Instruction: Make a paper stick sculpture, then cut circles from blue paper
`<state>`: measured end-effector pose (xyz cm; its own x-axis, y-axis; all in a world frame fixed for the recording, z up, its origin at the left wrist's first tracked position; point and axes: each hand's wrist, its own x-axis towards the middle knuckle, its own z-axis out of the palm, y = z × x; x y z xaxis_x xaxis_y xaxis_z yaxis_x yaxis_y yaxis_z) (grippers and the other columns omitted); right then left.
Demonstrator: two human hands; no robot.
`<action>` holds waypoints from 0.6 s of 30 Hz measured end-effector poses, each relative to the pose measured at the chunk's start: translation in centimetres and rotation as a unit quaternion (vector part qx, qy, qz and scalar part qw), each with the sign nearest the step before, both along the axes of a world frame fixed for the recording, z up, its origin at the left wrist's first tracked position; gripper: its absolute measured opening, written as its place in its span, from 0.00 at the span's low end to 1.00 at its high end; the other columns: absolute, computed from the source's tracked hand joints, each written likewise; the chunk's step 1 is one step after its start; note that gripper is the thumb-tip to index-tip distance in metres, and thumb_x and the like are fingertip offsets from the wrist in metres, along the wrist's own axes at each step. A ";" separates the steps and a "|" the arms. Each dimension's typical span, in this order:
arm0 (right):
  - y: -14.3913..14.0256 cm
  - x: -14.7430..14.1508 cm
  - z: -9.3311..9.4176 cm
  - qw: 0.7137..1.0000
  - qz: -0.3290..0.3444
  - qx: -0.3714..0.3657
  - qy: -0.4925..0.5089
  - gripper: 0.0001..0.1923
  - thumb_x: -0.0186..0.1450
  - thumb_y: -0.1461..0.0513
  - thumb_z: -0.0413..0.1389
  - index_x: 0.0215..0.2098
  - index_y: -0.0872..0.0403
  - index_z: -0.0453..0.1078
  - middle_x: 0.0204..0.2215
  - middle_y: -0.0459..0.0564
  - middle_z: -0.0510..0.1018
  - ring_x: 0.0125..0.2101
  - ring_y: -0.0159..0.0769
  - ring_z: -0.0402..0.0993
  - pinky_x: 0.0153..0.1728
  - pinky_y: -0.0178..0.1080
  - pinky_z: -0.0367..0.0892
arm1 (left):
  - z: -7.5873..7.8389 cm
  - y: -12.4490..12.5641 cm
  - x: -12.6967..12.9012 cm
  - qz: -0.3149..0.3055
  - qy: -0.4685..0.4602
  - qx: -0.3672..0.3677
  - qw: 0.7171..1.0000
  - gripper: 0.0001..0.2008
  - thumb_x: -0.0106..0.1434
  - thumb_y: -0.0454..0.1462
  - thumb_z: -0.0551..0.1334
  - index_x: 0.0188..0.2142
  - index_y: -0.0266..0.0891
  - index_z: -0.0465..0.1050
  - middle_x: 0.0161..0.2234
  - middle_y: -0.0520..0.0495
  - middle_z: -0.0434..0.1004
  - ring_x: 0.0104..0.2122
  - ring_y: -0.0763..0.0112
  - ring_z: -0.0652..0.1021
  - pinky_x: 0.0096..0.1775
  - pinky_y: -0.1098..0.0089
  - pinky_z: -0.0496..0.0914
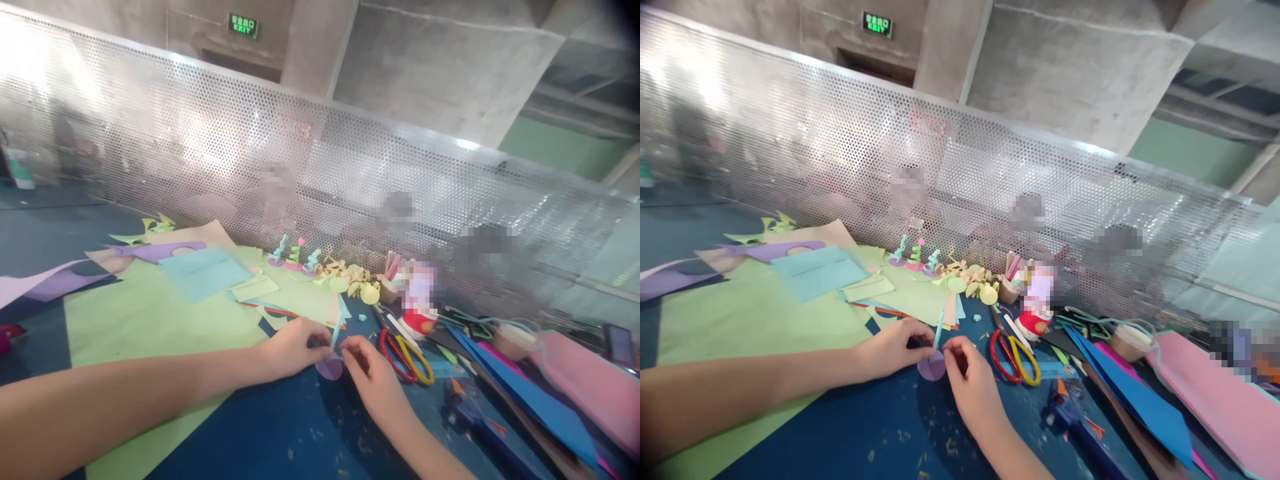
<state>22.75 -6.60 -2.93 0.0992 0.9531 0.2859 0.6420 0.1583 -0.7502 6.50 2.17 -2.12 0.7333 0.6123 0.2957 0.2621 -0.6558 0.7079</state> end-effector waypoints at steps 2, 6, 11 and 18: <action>0.0 0.0 0.0 1.000 -0.001 0.003 0.002 0.09 0.64 0.56 0.47 0.34 0.53 0.64 0.30 0.48 0.73 0.31 0.37 0.71 0.34 0.36 0.64 | 0.0 0.0 0.0 0.002 -0.002 0.002 1.000 0.06 0.56 0.39 0.59 0.30 0.40 0.72 0.27 0.54 0.74 0.27 0.73 0.73 0.30 0.77 0.63; 0.0 0.0 0.1 1.000 -0.004 0.001 0.001 0.09 0.64 0.56 0.48 0.34 0.53 0.64 0.29 0.47 0.73 0.30 0.36 0.71 0.32 0.35 0.64 | 0.0 0.0 0.1 0.007 -0.006 0.008 1.000 0.06 0.56 0.39 0.60 0.31 0.41 0.73 0.27 0.54 0.76 0.29 0.72 0.74 0.31 0.76 0.64; 0.0 0.1 0.0 1.000 -0.004 -0.001 0.000 0.09 0.64 0.57 0.48 0.35 0.53 0.65 0.30 0.48 0.73 0.31 0.36 0.71 0.33 0.36 0.65 | -0.1 0.1 0.0 0.002 -0.002 0.012 1.000 0.07 0.57 0.39 0.59 0.30 0.40 0.74 0.27 0.53 0.76 0.30 0.71 0.75 0.32 0.76 0.64; 0.1 0.4 -0.4 1.000 -0.001 -0.001 -0.009 0.08 0.63 0.58 0.49 0.37 0.53 0.65 0.30 0.48 0.73 0.32 0.37 0.71 0.35 0.38 0.66 | -0.2 0.2 0.1 0.021 0.000 0.030 0.999 0.07 0.56 0.39 0.59 0.29 0.39 0.75 0.29 0.51 0.76 0.32 0.69 0.74 0.32 0.75 0.64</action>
<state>23.16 -6.48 -3.36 0.0962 0.9536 0.2853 0.6549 0.1552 -0.7396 6.65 2.40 -2.37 0.7079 0.6233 0.3322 0.2899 -0.6854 0.6680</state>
